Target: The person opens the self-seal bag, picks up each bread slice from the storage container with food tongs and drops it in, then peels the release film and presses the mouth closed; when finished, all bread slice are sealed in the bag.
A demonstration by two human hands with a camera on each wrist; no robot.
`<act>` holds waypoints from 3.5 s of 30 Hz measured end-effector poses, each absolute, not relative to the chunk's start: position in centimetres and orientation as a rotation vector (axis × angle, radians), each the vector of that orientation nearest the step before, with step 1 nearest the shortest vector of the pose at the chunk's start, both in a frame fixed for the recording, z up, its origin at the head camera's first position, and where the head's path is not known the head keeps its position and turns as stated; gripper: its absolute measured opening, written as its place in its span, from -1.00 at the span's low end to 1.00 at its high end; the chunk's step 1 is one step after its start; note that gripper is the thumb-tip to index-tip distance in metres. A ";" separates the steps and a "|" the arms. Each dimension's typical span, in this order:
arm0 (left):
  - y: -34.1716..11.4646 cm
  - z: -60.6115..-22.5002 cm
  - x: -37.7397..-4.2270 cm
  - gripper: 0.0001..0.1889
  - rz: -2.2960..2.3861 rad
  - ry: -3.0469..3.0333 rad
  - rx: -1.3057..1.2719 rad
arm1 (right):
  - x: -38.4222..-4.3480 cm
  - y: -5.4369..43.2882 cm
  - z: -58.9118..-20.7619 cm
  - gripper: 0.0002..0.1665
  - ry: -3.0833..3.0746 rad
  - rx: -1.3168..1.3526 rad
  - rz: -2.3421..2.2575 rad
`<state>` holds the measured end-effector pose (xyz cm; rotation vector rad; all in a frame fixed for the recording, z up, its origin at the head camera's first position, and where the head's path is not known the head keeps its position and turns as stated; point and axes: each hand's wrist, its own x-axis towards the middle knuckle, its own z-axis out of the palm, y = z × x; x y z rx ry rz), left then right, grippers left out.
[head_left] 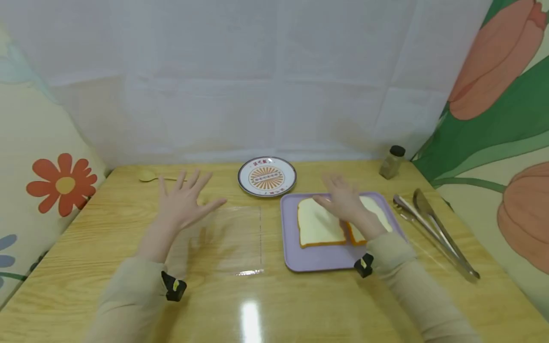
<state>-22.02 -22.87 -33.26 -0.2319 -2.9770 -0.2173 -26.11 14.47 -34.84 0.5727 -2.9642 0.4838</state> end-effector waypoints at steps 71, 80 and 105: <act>-21.0 -37.4 -18.3 -0.75 -0.471 -2.948 -1.020 | -20.2 2.0 -37.3 -0.78 -2.864 1.542 0.097; -20.6 -37.6 -18.5 -0.80 -0.413 -2.858 -1.130 | -20.2 2.1 -37.2 -0.82 -2.860 1.564 0.046; -19.1 -37.5 -18.8 -0.93 -0.424 -2.909 -0.888 | -20.1 1.9 -37.2 -0.83 -2.831 1.577 -0.007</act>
